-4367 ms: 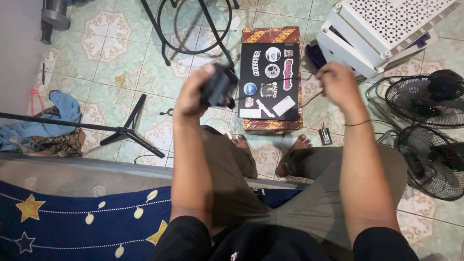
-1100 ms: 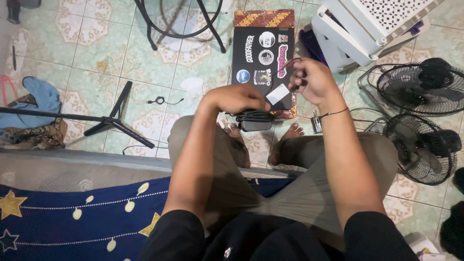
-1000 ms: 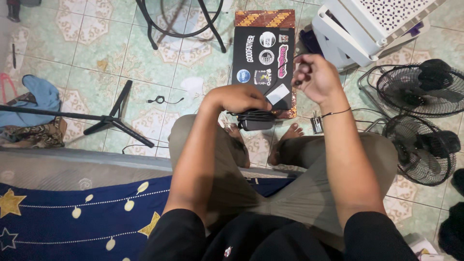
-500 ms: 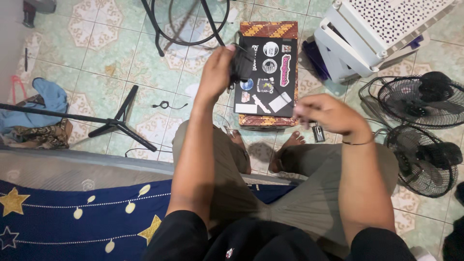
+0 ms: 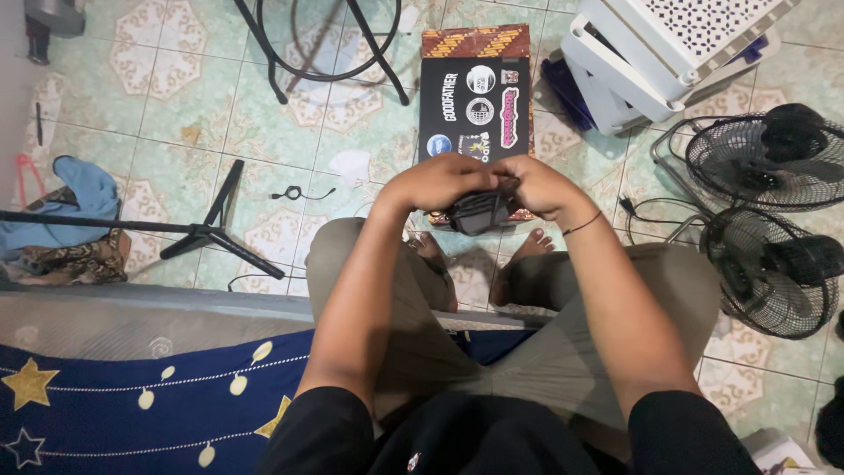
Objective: The person assembles a small electric fan by attaching the fan blades to the motor housing using a screwdriver. They then secure the front grill and test the fan by plugging it in. Finally, they disassemble the fan and place the parts into a plastic crate.
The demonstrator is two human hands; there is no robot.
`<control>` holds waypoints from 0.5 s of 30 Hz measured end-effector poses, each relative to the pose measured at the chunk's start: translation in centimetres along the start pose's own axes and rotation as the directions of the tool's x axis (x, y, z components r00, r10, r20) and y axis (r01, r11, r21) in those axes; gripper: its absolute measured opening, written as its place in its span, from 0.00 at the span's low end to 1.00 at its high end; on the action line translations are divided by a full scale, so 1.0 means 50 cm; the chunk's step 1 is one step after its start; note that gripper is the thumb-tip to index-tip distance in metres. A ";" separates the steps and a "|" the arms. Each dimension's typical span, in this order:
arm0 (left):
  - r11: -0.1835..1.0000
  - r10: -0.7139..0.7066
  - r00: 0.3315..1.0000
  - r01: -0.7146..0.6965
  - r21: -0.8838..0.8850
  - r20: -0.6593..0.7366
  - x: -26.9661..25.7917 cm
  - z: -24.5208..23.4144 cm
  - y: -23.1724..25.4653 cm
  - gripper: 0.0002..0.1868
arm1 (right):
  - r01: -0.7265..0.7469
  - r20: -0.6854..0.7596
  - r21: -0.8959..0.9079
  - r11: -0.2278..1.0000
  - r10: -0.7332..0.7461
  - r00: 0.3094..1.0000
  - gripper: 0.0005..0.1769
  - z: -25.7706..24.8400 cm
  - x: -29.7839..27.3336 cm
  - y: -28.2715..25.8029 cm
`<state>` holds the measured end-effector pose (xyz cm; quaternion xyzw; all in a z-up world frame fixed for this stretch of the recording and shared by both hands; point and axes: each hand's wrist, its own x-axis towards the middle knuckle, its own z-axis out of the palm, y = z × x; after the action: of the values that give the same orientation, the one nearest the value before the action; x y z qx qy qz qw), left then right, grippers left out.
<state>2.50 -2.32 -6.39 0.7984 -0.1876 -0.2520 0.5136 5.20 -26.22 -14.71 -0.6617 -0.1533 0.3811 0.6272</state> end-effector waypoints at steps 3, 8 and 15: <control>0.985 -0.067 0.992 0.083 0.154 -0.105 0.028 0.004 -0.042 0.22 | -0.136 -0.072 0.408 0.903 0.181 0.981 0.12 0.000 0.022 0.012; 0.964 -0.123 0.985 0.148 0.221 -0.122 0.108 0.028 -0.153 0.25 | -0.272 -0.099 0.432 0.860 0.345 0.933 0.30 -0.034 0.073 0.021; 0.968 -0.087 0.901 0.178 0.178 -0.424 0.192 0.072 -0.268 0.24 | -0.142 -0.198 -0.121 0.982 0.116 0.973 0.34 -0.109 0.177 0.137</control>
<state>8.63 -4.91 -21.89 0.8948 -0.0456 -0.0904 0.4347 12.96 -25.20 -24.38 -0.7444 -0.0745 0.3451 0.5667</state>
